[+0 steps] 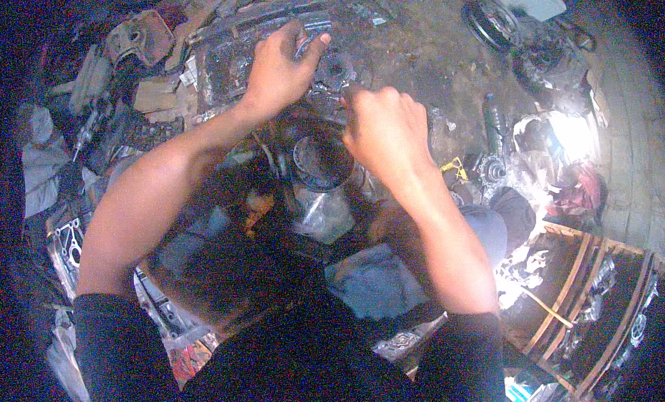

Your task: The person sits on the floor and uses a small tool to scrape and clean a circular mechanical component. They repeatedly wipe the part with a cloth and continue scraping different areas of the component's surface.

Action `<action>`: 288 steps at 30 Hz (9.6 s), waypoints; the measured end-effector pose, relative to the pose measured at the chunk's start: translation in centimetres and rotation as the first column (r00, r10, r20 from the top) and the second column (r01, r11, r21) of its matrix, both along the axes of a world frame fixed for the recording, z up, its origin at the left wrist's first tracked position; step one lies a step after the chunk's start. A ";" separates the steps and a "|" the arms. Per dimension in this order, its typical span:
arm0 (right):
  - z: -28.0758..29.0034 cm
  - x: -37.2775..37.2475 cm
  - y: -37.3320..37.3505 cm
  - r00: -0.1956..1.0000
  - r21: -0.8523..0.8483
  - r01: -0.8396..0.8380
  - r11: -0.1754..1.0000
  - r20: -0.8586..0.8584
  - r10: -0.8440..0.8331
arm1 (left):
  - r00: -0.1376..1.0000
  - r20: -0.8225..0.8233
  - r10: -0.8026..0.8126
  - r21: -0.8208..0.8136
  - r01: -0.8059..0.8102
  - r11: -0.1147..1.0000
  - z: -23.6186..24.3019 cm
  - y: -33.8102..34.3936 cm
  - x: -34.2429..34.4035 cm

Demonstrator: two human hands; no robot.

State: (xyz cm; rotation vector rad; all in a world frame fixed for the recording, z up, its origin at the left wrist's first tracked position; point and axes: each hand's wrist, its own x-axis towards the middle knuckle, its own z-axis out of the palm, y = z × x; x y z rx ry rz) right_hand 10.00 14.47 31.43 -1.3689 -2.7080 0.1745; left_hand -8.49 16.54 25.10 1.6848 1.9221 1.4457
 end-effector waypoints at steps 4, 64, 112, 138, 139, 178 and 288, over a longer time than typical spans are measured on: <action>-0.8 0.4 -0.2 0.995 -0.001 0.028 1.000 -0.093 -0.028 | 1.000 0.009 0.000 -0.033 0.000 0.999 0.1 0.1 0.1; -1.2 -2.2 0.5 0.946 -0.074 0.182 0.981 -0.259 -0.195 | 0.996 0.084 0.025 -0.099 -0.017 0.995 1.2 0.0 0.4; -1.6 1.7 2.5 0.760 -0.045 0.151 0.988 -0.633 -0.145 | 0.751 0.643 -0.147 -0.224 0.368 0.903 6.9 -2.7 -1.1; -1.8 -1.9 3.1 0.905 0.026 0.028 0.999 -0.424 -0.014 | 0.992 0.082 -0.096 -0.424 0.122 0.898 4.0 -3.4 -3.2; -2.0 -1.9 3.0 0.930 0.014 -0.008 1.000 -0.367 0.012 | 0.983 0.160 -0.085 -0.465 0.151 0.872 4.5 -3.6 -2.7; -14.3 21.0 3.3 0.691 0.009 0.676 0.737 -0.355 -0.630 | 0.863 0.402 -0.305 0.194 0.245 0.950 10.4 -0.6 3.9; -22.8 9.6 -10.6 0.879 -0.905 0.003 0.425 -0.200 -0.432 | 0.853 0.496 0.161 -0.357 0.031 0.934 -24.9 -16.8 9.3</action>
